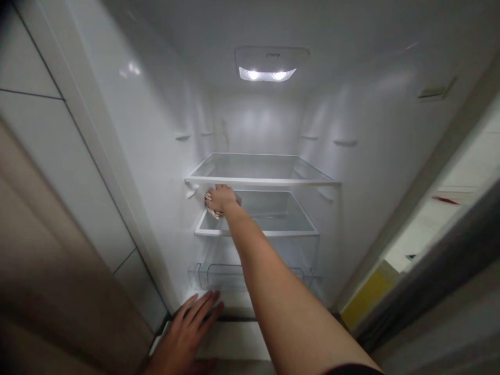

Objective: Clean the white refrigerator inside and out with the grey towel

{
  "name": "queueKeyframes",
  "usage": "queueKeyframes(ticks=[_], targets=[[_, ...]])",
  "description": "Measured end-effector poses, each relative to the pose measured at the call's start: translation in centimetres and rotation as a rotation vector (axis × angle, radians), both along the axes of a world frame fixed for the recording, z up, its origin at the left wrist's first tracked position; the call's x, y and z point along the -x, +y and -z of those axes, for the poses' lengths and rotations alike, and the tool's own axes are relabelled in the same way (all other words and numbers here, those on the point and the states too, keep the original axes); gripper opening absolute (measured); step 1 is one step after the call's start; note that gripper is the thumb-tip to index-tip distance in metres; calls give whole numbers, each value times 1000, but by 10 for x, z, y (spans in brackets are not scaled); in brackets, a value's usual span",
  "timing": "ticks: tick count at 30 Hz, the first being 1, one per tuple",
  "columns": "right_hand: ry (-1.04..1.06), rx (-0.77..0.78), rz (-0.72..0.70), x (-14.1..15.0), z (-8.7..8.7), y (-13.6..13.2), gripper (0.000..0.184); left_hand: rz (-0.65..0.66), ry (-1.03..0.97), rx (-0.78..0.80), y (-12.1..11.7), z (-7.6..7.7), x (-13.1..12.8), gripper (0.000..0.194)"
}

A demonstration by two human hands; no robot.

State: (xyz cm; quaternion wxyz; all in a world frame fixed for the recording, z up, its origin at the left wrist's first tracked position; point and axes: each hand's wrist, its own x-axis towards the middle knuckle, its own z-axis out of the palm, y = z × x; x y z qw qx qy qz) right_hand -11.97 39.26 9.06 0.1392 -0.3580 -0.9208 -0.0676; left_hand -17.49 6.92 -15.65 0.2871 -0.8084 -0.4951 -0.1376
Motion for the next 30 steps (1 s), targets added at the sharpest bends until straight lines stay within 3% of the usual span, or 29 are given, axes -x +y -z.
queueKeyframes(ticks=[6, 13, 17, 20, 23, 27, 30], targets=[[-25, 18, -119, -37, -2, -53, 51, 91, -17, -91, 3, -3, 3, 102], [35, 91, -148, -89, 0, -108, 53, 156, -8, -129, 7, -4, 4, 95], [-18, 78, -209, -122, -12, -129, 47, 168, -2, -150, 5, -9, 3, 93], [-59, -115, -354, -141, -32, -147, 43, 158, 4, -149, 4, -11, 2, 93], [48, -370, -523, -147, -63, -166, 39, 149, 7, -149, 2, -10, 1, 95], [509, -494, -456, -127, -120, -181, 42, 127, 6, -149, 1, -9, -1, 98], [921, -464, -425, -87, -169, -181, 50, 106, 13, -138, 0, -8, 0, 99]])
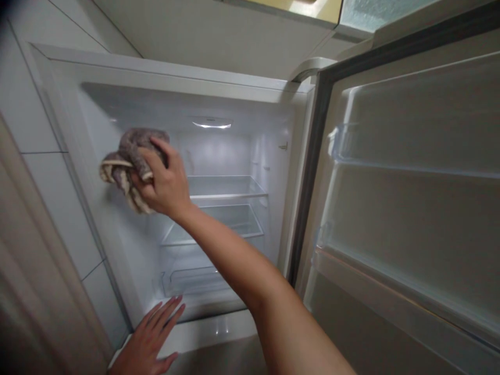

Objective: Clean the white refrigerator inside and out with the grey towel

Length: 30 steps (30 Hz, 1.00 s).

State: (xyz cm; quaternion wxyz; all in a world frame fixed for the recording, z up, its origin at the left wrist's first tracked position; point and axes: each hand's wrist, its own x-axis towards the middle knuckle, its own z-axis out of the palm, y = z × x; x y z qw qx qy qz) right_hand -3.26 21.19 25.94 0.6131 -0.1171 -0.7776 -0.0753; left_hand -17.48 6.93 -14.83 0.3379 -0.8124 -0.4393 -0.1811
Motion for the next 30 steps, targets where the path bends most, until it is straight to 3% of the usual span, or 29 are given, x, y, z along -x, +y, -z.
queueKeyframes(ticks=[3, 5, 6, 8, 11, 13, 15, 17, 18, 20, 22, 25, 28, 30], targets=[[118, 90, -98, 55, -33, -2, 59, -8, -4, 34, 0, 4, 2, 106], [130, 209, -68, 89, -33, -8, 72, -21, -24, 71, 0, 7, 3, 112], [128, 275, -16, 101, -25, -13, 79, -31, -34, 91, 0, 9, 3, 114], [75, 369, 131, 114, 7, -21, 89, -52, -49, 122, 0, 14, 4, 117], [-145, 358, 260, 105, 90, -27, 95, -62, -37, 148, 1, 22, 5, 115], [-326, 280, 232, 90, 152, -29, 88, -67, -21, 139, 2, 28, 7, 108], [-519, 145, 149, 76, 203, -30, 65, -75, -14, 119, 2, 34, 9, 98], [-692, -27, 53, 65, 229, -33, 46, -77, -17, 98, 2, 37, 11, 93], [-765, -114, 7, 62, 230, -33, 42, -73, -20, 94, 2, 36, 11, 94], [-905, -291, -85, 57, 207, -32, 36, -64, -24, 111, 1, 30, 9, 102], [-1049, -466, -160, 53, 156, -27, 33, -55, -30, 154, 0, 23, 6, 112], [-1120, -682, -119, 55, 45, -13, 45, -56, -52, 221, 0, 18, 3, 118], [-763, -816, -21, 63, -77, 4, 70, -28, -34, 282, 2, 26, 7, 110], [-466, -859, 45, 72, -146, 14, 78, 38, 9, 285, 3, 36, 11, 93]])
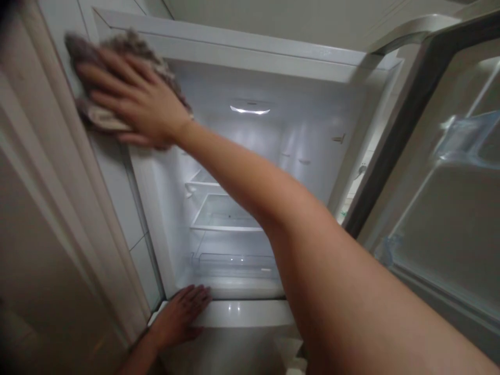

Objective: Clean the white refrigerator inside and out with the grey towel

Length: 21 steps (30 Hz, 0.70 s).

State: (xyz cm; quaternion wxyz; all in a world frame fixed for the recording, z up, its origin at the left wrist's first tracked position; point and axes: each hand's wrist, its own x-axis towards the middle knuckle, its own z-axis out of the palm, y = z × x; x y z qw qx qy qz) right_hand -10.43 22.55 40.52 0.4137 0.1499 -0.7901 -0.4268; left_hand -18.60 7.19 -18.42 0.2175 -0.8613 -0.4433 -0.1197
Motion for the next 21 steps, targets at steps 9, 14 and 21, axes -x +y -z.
queueKeyframes(ticks=[9, 14, 21], targets=[[539, 366, -224, 49, 18, -15, 78, 132, 21, -18, -6, 12, 1, 43], [250, 404, 23, 29, 135, -34, 51, 217, 56, 107, -5, 1, -2, 60], [-458, 348, 224, -11, 336, -51, 40, 443, 178, 170, -2, -21, -1, 72]])
